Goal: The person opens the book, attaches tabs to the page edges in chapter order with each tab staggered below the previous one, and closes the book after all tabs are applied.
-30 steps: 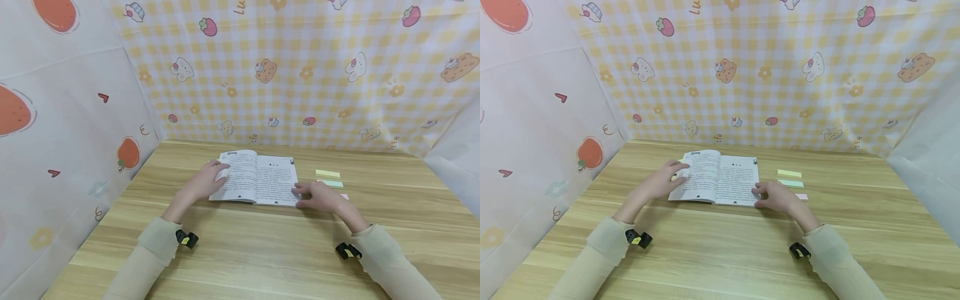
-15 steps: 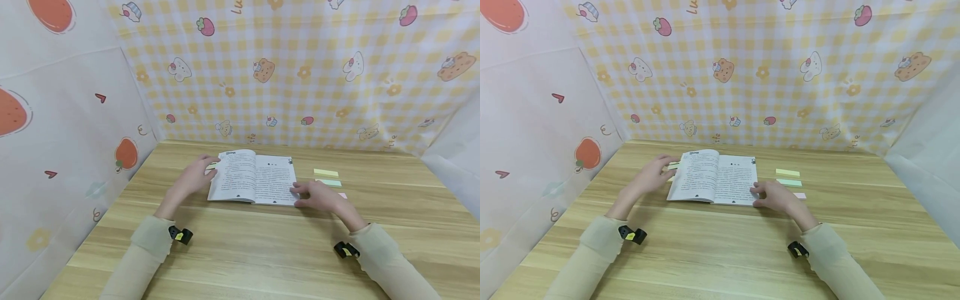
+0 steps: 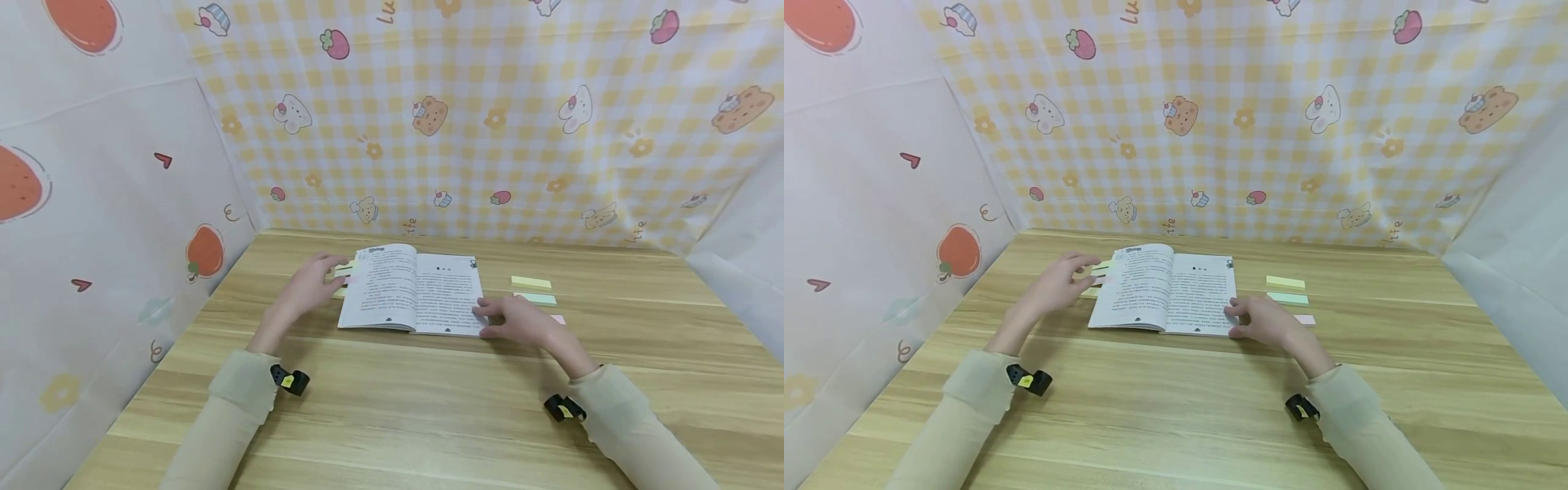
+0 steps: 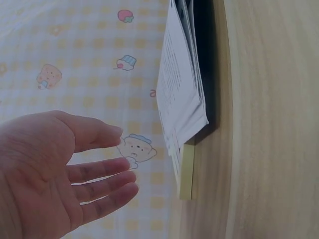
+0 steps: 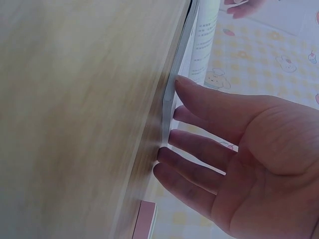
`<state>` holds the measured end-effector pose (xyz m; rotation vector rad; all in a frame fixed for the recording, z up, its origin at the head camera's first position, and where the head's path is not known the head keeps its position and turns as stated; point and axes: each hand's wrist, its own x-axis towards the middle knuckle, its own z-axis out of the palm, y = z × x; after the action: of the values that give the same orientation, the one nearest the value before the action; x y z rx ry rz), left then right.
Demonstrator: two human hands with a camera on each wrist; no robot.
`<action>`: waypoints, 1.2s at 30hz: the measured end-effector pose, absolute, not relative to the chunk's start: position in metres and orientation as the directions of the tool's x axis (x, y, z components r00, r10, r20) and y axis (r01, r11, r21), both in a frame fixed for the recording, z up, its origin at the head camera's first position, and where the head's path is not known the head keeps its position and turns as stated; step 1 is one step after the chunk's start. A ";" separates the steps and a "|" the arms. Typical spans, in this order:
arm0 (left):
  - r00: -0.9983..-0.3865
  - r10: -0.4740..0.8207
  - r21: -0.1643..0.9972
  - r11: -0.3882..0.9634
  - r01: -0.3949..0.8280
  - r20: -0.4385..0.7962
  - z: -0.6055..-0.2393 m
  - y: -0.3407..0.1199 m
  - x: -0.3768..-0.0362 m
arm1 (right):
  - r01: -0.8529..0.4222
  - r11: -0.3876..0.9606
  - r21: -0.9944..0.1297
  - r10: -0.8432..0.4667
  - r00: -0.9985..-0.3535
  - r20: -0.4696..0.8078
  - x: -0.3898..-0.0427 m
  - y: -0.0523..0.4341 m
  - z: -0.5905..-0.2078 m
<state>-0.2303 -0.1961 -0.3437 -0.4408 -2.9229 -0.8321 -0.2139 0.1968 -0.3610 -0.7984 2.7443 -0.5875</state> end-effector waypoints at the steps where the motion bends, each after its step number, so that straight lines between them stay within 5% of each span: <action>1: -0.957 0.253 0.508 0.811 0.290 0.144 -0.344 -0.197 -0.230 | -0.463 0.772 -0.436 -0.553 -0.827 -0.100 -0.214 0.197 -0.361; 36: -0.970 0.238 0.514 0.826 0.233 0.056 -0.367 -0.225 -0.243 | -0.452 0.785 -0.424 -0.537 -0.837 -0.103 -0.215 0.196 -0.366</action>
<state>-0.2433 -0.2254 -0.3667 -0.3880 -3.0115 -0.8449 -0.2154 0.1960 -0.3656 -0.7749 2.7586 -0.5738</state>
